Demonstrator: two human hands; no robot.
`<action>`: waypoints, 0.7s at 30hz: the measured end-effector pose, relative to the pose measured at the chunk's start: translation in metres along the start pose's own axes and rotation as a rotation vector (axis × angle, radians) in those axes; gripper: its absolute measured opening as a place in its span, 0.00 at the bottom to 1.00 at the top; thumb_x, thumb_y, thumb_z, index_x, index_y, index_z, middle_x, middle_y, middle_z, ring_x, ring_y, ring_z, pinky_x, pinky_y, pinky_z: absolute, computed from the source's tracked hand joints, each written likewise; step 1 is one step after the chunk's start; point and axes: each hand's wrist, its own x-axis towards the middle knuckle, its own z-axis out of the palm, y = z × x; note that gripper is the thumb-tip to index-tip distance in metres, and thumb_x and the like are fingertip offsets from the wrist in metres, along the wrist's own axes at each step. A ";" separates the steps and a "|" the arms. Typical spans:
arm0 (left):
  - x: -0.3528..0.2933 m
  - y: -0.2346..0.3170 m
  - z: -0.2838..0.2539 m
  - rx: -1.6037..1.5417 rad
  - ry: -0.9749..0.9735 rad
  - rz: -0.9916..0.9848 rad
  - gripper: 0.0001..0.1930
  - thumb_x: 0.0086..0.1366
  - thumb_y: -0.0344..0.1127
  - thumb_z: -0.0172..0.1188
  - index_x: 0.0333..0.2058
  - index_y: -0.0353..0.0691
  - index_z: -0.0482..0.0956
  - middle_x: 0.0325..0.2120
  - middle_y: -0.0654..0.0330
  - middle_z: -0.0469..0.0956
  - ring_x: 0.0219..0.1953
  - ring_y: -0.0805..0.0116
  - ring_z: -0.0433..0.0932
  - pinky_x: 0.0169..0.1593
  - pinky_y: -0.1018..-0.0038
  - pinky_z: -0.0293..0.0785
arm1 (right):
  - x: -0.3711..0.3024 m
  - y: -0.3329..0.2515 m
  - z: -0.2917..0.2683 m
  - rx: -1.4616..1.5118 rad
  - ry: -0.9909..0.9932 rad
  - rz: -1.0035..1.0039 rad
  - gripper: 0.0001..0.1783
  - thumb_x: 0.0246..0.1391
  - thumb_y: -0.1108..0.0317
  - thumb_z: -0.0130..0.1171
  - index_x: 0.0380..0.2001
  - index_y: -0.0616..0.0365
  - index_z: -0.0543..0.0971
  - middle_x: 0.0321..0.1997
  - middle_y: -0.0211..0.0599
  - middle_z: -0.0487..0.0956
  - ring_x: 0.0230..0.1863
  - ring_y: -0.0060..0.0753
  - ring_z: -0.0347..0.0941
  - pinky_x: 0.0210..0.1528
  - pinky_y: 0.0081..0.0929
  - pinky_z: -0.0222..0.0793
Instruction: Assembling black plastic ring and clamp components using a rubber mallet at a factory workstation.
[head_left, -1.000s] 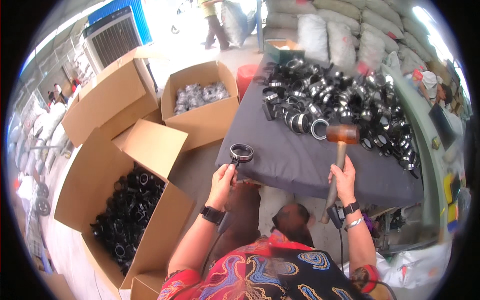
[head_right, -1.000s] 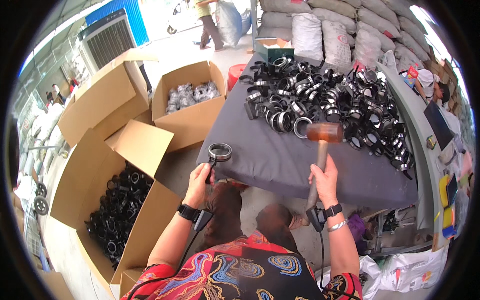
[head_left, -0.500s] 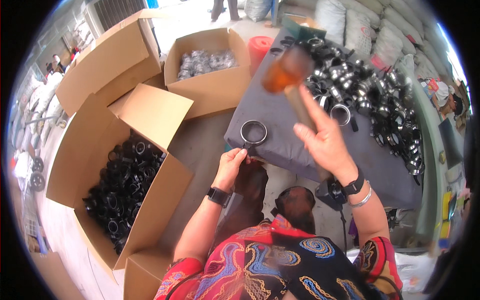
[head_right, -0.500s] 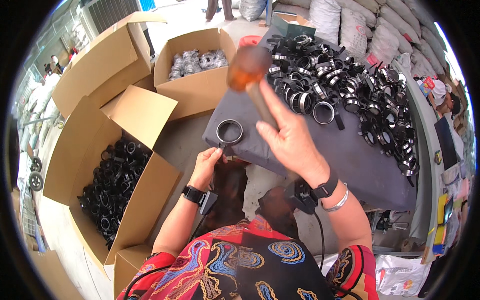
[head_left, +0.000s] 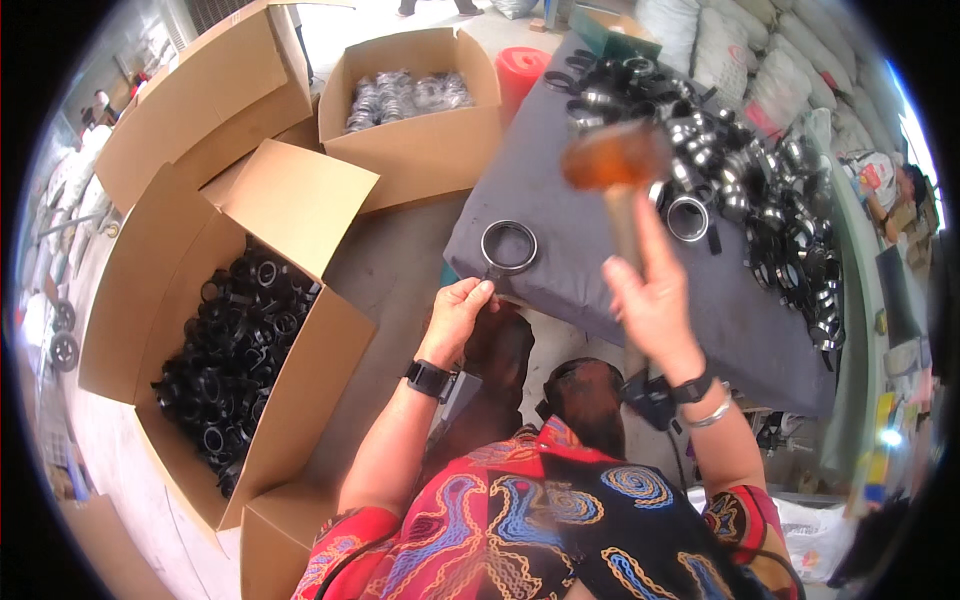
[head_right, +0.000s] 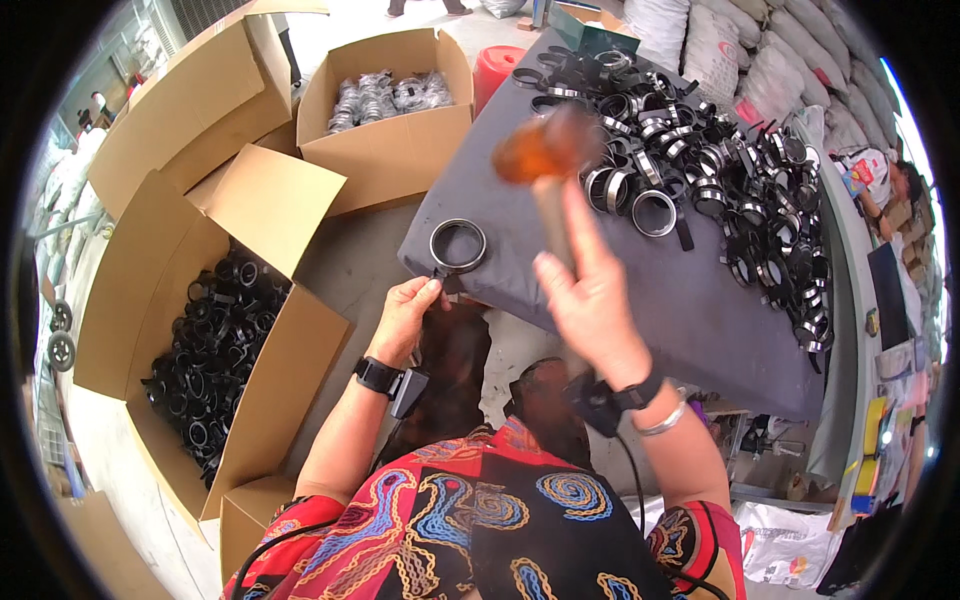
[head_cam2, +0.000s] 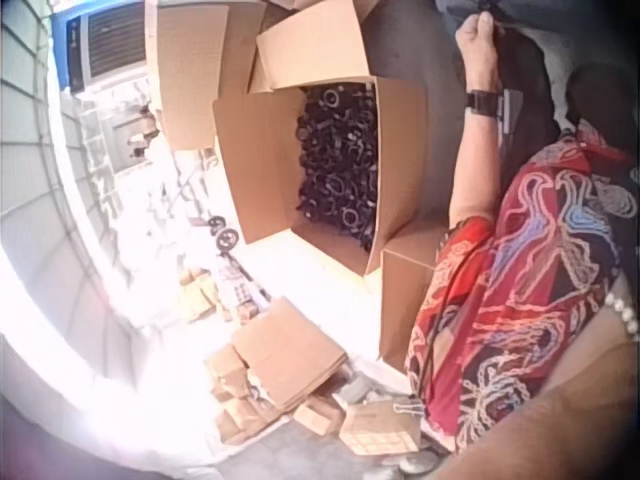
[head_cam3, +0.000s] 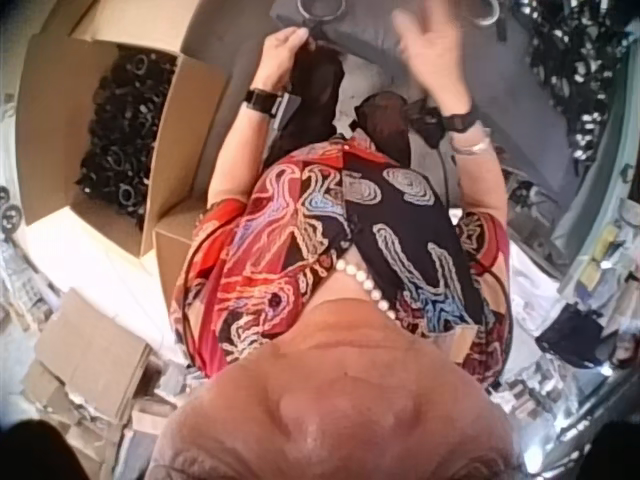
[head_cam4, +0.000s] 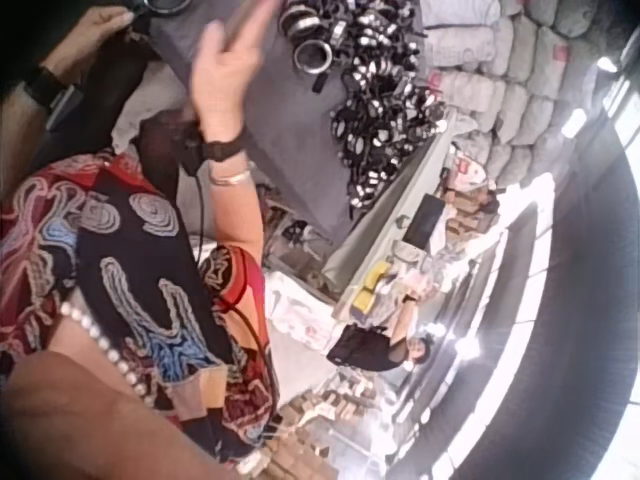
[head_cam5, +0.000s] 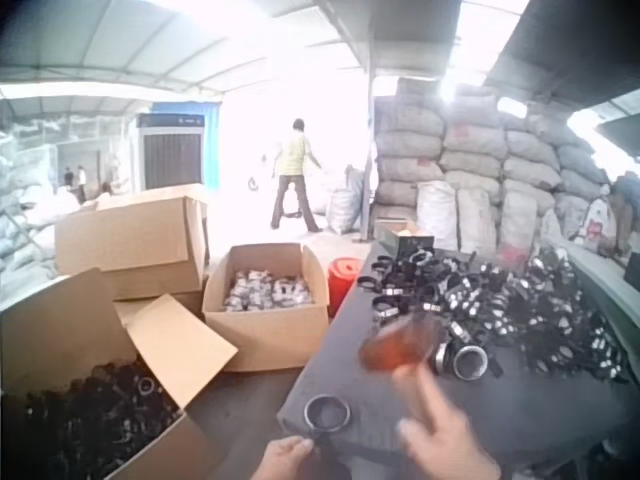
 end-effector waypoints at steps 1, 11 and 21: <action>0.003 0.002 0.005 -0.024 -0.009 -0.011 0.13 0.67 0.38 0.54 0.26 0.39 0.79 0.24 0.64 0.78 0.30 0.77 0.71 0.40 0.77 0.65 | -0.012 0.014 0.004 -0.015 0.017 0.005 0.41 0.55 0.75 0.53 0.70 0.51 0.50 0.62 0.44 0.71 0.44 0.35 0.79 0.47 0.26 0.72; 0.002 0.005 0.005 -0.013 -0.019 0.011 0.13 0.67 0.40 0.55 0.26 0.40 0.79 0.23 0.65 0.79 0.30 0.78 0.73 0.38 0.78 0.65 | -0.048 0.025 0.010 -0.213 -0.181 -0.209 0.42 0.52 0.74 0.56 0.70 0.45 0.53 0.41 0.51 0.77 0.27 0.43 0.76 0.32 0.39 0.71; -0.002 0.004 0.008 -0.016 -0.001 -0.023 0.13 0.68 0.37 0.53 0.26 0.38 0.79 0.24 0.65 0.78 0.30 0.77 0.73 0.38 0.78 0.67 | -0.002 -0.003 0.042 -0.428 -0.497 -0.182 0.43 0.49 0.70 0.57 0.69 0.40 0.54 0.25 0.56 0.75 0.28 0.61 0.73 0.33 0.52 0.69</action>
